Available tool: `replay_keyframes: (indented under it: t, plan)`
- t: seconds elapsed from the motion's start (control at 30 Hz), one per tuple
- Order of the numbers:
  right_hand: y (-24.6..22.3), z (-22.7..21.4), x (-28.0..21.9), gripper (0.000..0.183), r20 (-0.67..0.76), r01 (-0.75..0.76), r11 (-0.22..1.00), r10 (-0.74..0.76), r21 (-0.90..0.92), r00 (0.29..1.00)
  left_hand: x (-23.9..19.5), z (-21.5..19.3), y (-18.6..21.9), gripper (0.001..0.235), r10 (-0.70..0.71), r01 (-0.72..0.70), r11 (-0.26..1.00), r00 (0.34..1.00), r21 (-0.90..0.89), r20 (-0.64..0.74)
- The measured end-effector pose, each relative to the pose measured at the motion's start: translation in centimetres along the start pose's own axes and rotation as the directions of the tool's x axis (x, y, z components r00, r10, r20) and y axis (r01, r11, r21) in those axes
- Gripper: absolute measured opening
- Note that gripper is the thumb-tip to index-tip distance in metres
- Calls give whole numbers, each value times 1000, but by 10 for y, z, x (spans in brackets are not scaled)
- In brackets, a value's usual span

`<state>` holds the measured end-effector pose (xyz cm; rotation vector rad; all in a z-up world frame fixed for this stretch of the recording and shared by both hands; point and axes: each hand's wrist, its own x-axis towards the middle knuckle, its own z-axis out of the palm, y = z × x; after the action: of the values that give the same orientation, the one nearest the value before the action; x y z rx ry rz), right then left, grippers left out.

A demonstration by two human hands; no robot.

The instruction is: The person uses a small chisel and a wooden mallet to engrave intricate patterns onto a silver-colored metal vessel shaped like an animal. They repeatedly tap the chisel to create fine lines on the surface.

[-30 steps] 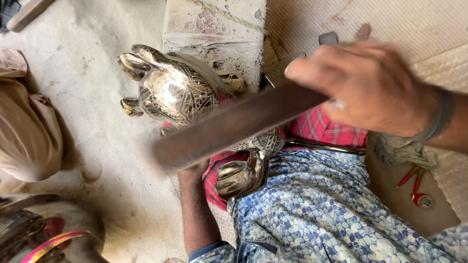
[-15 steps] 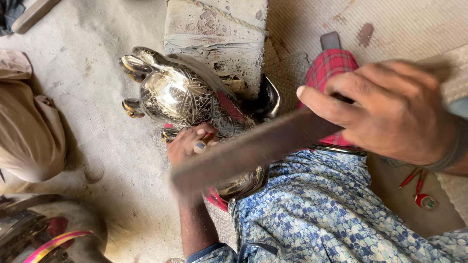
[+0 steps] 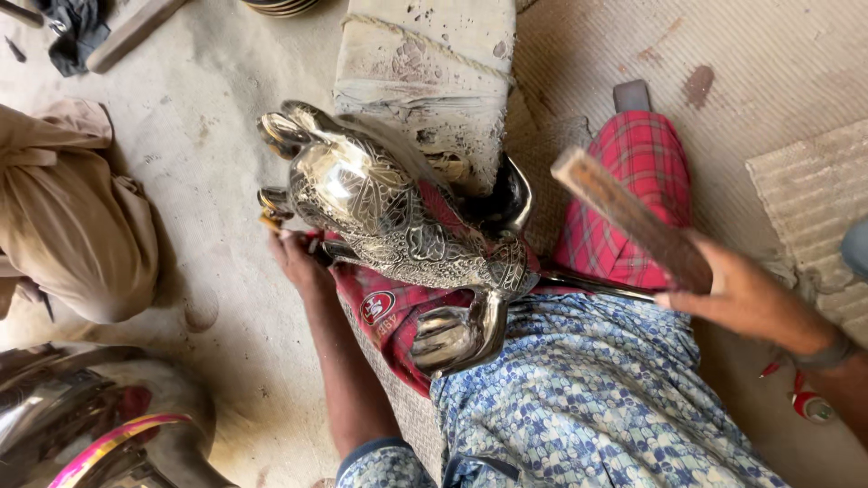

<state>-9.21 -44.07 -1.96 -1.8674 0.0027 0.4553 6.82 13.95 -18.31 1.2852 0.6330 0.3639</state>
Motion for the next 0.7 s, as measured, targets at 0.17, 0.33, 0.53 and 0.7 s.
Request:
replay_keyframes:
  t: [0.17, 0.33, 0.53, 0.7]
  plan:
    - [51, 17, -25, 85, -42, -63, 988, 58, -143, 997, 33, -19, -38, 50, -180, 183, 983, 941, 18, 285]
    - [70, 26, -30, 77, -166, 16, 865, -114, -501, 980, 25, -17, -12, 26, -247, 248, 967, 884, 49, 397]
    - [75, 17, -35, 75, -255, 11, 923, -117, -385, 960, -12, -14, 15, 32, -344, 269, 923, 898, 277, 274]
    - [81, 16, -27, 83, -328, -122, 927, -2, -355, 945, -15, -26, -12, 34, -286, 273, 958, 918, 85, 275]
